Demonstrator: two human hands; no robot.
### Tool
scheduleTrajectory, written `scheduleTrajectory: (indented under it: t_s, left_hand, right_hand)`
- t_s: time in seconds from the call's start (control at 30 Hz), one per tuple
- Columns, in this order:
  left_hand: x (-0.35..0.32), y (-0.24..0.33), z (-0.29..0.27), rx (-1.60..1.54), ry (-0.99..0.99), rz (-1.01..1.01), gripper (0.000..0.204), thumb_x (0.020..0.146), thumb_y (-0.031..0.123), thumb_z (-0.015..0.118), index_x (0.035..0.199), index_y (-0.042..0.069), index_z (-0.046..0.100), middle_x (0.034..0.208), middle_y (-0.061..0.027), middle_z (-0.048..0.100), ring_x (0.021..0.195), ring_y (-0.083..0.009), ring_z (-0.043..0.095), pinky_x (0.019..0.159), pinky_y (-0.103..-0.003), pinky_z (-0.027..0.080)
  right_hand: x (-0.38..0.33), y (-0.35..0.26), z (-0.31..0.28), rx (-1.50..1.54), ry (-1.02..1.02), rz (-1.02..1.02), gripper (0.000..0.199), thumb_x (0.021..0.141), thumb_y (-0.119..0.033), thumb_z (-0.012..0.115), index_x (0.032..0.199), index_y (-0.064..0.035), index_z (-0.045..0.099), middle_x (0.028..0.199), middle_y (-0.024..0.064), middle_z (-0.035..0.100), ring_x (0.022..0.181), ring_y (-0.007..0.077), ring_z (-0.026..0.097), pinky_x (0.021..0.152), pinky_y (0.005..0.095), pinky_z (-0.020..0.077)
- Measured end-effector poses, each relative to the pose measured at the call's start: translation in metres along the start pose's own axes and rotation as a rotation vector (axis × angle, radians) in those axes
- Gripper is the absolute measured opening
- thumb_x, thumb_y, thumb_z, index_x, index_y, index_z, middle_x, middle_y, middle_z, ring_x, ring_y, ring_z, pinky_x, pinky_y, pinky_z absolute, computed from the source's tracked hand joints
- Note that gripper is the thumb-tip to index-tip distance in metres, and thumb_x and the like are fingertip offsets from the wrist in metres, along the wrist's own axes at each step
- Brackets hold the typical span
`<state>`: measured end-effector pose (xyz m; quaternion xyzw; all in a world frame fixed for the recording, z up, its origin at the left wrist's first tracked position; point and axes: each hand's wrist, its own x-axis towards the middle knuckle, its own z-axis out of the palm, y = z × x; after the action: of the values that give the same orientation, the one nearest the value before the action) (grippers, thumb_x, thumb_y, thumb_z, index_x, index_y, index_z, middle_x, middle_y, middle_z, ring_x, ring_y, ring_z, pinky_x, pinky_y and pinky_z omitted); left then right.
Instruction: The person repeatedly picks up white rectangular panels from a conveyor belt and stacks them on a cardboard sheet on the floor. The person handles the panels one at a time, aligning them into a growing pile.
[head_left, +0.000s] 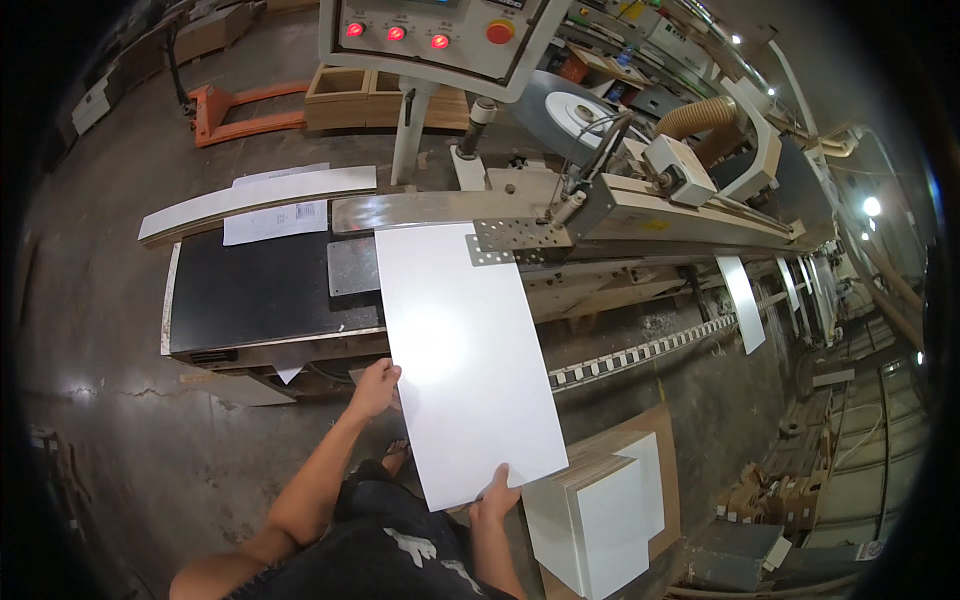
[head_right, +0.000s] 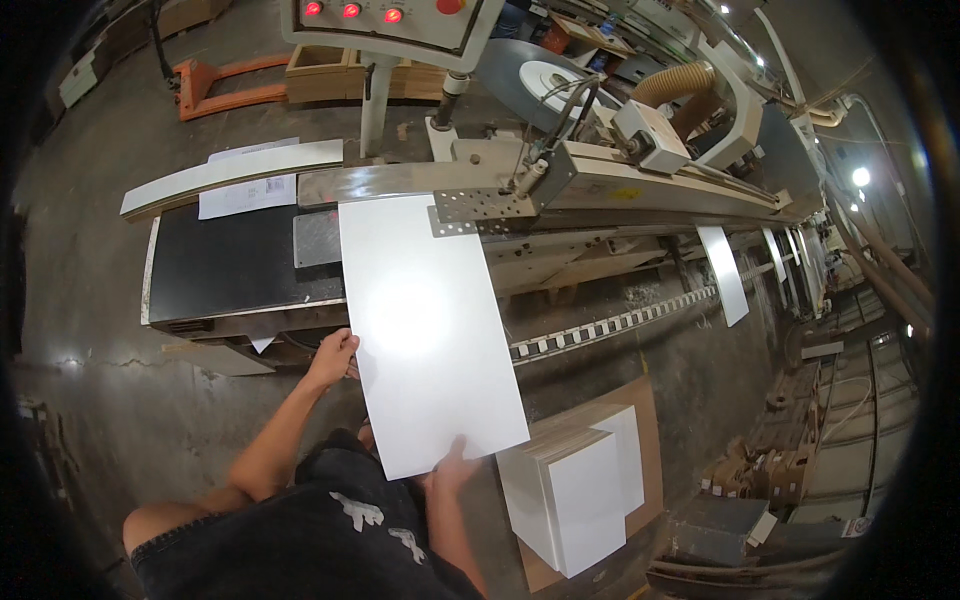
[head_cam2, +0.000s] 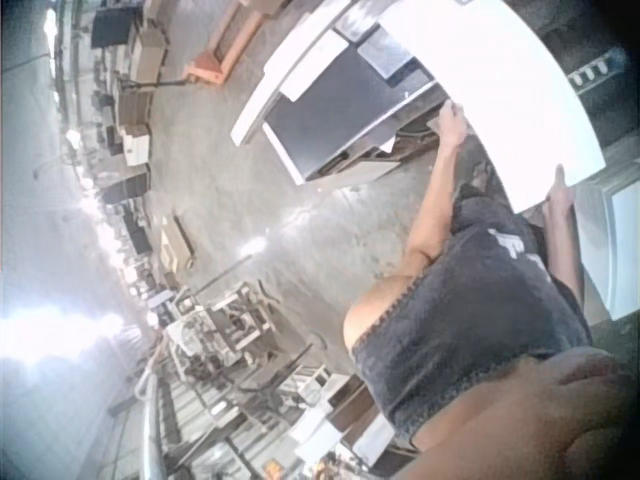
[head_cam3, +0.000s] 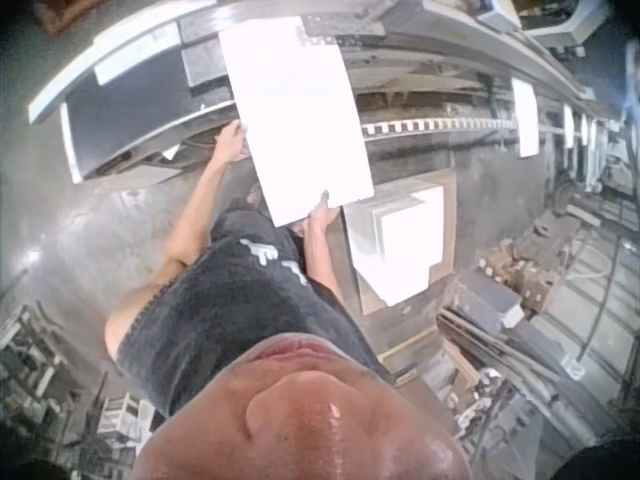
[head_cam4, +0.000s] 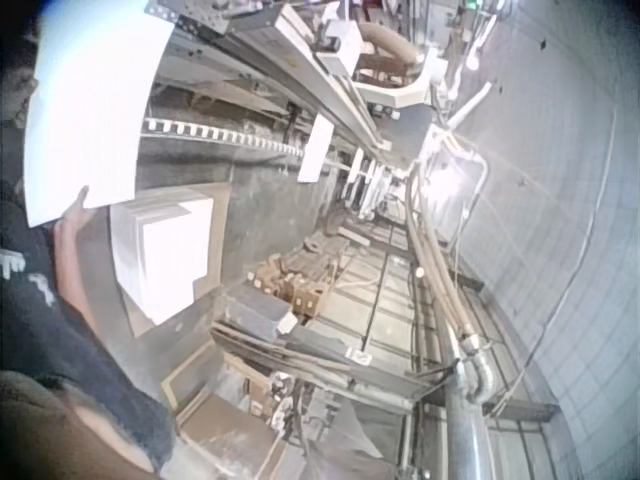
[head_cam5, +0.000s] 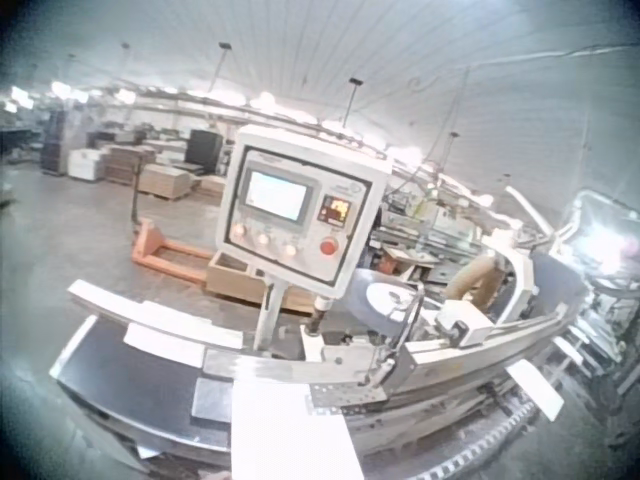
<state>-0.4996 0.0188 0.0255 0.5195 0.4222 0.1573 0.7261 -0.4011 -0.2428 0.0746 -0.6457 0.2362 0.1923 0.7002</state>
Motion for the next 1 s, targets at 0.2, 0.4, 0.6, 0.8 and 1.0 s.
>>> scheduleTrajectory:
  t_s: [0.2, 0.4, 0.6, 0.8, 1.0]
  left_hand:
    - [-0.001, 0.008, 0.005, -0.037, 0.056, 0.016, 0.019, 0.104, 0.018, 0.049, 0.102, -0.001, 0.054, 0.077, -0.0076, 0.060, 0.059, -0.0151, 0.060, 0.048, -0.031, 0.053]
    - [0.015, 0.008, 0.030, -0.105, 0.070, 0.021, 0.016, 0.102, 0.013, 0.051, 0.097, -0.002, 0.054, 0.074, -0.0070, 0.060, 0.057, -0.0147, 0.059, 0.045, -0.031, 0.051]
    - [0.056, 0.010, 0.092, -0.059, 0.035, 0.055, 0.016, 0.101, 0.013, 0.053, 0.096, -0.003, 0.054, 0.075, -0.0064, 0.057, 0.055, -0.0128, 0.055, 0.043, -0.030, 0.052]
    - [0.077, 0.026, 0.153, -0.105, 0.007, -0.048, 0.017, 0.102, 0.013, 0.049, 0.099, -0.003, 0.053, 0.078, -0.0085, 0.058, 0.058, -0.0153, 0.059, 0.044, -0.030, 0.054]
    - [0.109, 0.029, 0.205, -0.085, -0.042, -0.023, 0.019, 0.105, 0.015, 0.045, 0.097, -0.001, 0.051, 0.078, -0.0065, 0.055, 0.058, -0.0143, 0.054, 0.049, -0.032, 0.056]
  right_hand:
    - [0.008, 0.008, 0.004, -0.073, 0.024, -0.089, 0.044, 0.101, -0.005, 0.052, 0.141, 0.0035, 0.036, 0.137, 0.0177, 0.052, 0.119, 0.0312, 0.056, 0.102, 0.0433, 0.0465]
    - [0.032, -0.008, -0.001, -0.102, 0.057, -0.125, 0.042, 0.101, -0.005, 0.053, 0.139, 0.0048, 0.039, 0.135, 0.0174, 0.054, 0.120, 0.0310, 0.056, 0.103, 0.0432, 0.0458]
    - [0.099, -0.041, -0.018, -0.087, 0.086, -0.216, 0.044, 0.100, -0.006, 0.055, 0.139, 0.0085, 0.040, 0.135, 0.0177, 0.055, 0.117, 0.0292, 0.057, 0.101, 0.0416, 0.0467]
    - [0.189, -0.047, -0.046, -0.236, 0.228, -0.172, 0.052, 0.097, -0.014, 0.064, 0.135, 0.0124, 0.041, 0.130, 0.0208, 0.056, 0.109, 0.0288, 0.060, 0.094, 0.0398, 0.0501]
    - [0.243, -0.074, -0.051, -0.379, 0.309, -0.157, 0.066, 0.092, -0.030, 0.071, 0.131, 0.0149, 0.040, 0.128, 0.0252, 0.057, 0.112, 0.0310, 0.059, 0.095, 0.0407, 0.0483]
